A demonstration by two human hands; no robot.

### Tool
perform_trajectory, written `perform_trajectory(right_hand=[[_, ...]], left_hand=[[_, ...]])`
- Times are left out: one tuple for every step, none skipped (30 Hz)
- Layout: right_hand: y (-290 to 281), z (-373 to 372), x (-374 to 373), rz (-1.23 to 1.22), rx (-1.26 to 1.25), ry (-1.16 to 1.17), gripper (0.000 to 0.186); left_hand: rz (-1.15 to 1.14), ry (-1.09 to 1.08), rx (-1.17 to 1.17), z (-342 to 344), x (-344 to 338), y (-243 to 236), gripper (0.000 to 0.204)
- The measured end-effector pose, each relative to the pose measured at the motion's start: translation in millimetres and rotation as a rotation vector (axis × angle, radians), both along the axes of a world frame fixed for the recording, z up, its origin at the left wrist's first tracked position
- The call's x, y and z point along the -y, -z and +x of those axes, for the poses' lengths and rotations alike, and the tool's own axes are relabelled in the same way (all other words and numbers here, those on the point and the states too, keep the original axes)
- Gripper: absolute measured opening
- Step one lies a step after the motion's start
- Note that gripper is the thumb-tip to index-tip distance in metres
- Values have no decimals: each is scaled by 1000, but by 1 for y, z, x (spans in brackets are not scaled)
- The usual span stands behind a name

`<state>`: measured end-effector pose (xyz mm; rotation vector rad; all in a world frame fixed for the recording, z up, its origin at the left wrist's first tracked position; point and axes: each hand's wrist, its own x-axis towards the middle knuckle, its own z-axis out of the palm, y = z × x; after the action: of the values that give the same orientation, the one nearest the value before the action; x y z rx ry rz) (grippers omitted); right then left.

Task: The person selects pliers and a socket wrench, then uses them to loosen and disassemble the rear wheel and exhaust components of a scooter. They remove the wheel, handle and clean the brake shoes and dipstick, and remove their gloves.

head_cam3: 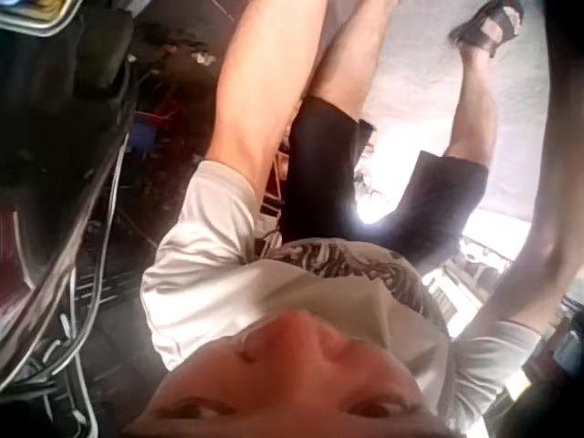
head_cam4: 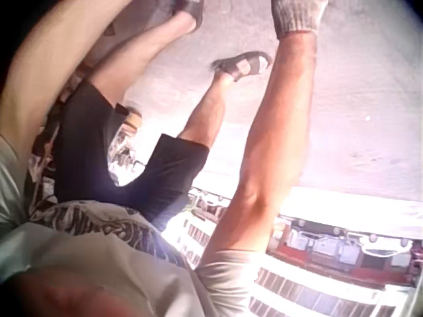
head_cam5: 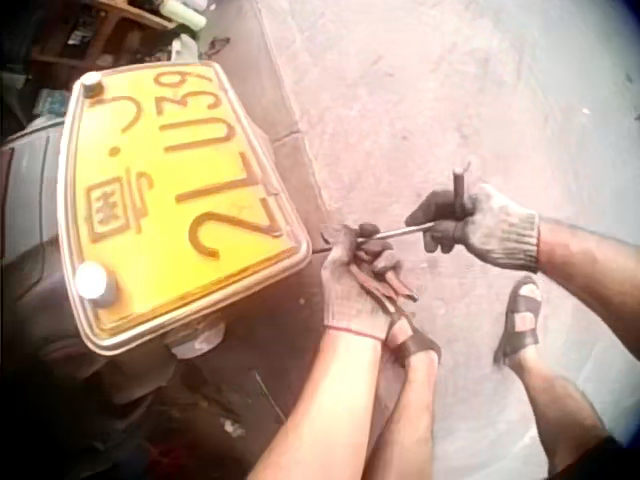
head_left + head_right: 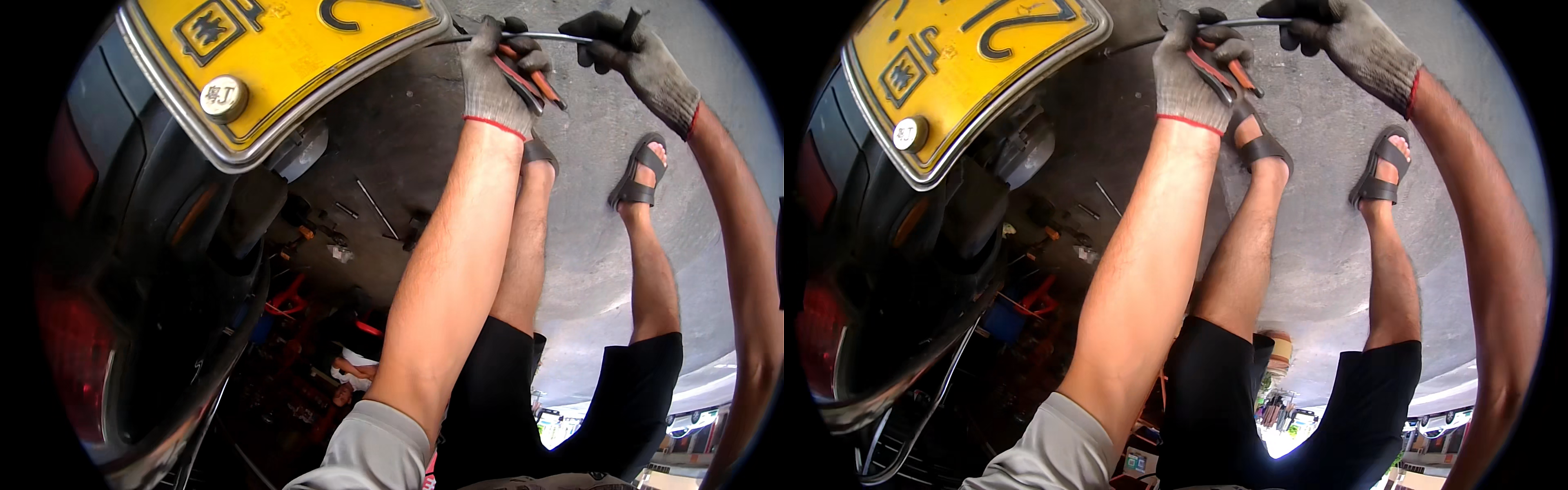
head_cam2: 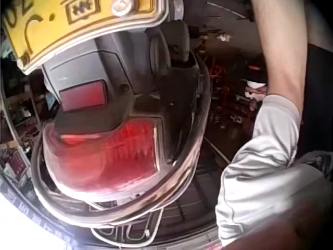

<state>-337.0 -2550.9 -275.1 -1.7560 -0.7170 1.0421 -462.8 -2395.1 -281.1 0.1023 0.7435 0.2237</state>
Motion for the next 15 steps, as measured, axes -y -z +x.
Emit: perform_trajectory(right_hand=[[16, -18, -37, 83, 4, 27, 27], [11, -17, -64, 138, 45, 61, 28], [25, -19, -69, 130, 96, 80, 29], [41, -30, -74, 131, 116, 124, 30], [55, -42, -76, 133, 130, 163, 31], [67, -50, -76, 118, 148, 196, 32], [78, -59, -75, 95, 151, 235, 34], [87, -69, -74, 75, 159, 270, 35], [91, -79, -71, 62, 152, 319, 37], [97, -91, -64, 33, 151, 366, 38], [105, -103, -56, 4, 147, 414, 40], [111, -116, -46, -33, 142, 472, 41], [117, -128, -36, -67, 130, 537, 43], [126, -142, -20, -120, 127, 587, 45], [131, -157, -13, -152, 101, 656, 47]], left_hand=[[139, 47, -98, -15, -38, 15, 18], [95, 194, 59, -23, -100, 40, 31], [93, 124, 62, -21, -108, 60, 30], [113, 68, 52, -22, -117, 72, 30], [114, 74, 40, -26, -124, 81, 30], [64, 20, 88, -29, -129, 86, 33], [14, -36, 138, -31, -133, 90, 35], [7, -40, 136, -34, -138, 94, 35], [23, 102, 162, -37, -148, 95, 36], [26, 236, 193, -38, -152, 99, 36], [-22, 122, 263, -35, -152, 107, 36], [-24, 119, 261, -36, -152, 113, 36], [-64, 181, 295, -37, -155, 121, 36], [-118, 228, 335, -40, -152, 127, 35], [-106, 240, 321, -42, -163, 132, 35]])
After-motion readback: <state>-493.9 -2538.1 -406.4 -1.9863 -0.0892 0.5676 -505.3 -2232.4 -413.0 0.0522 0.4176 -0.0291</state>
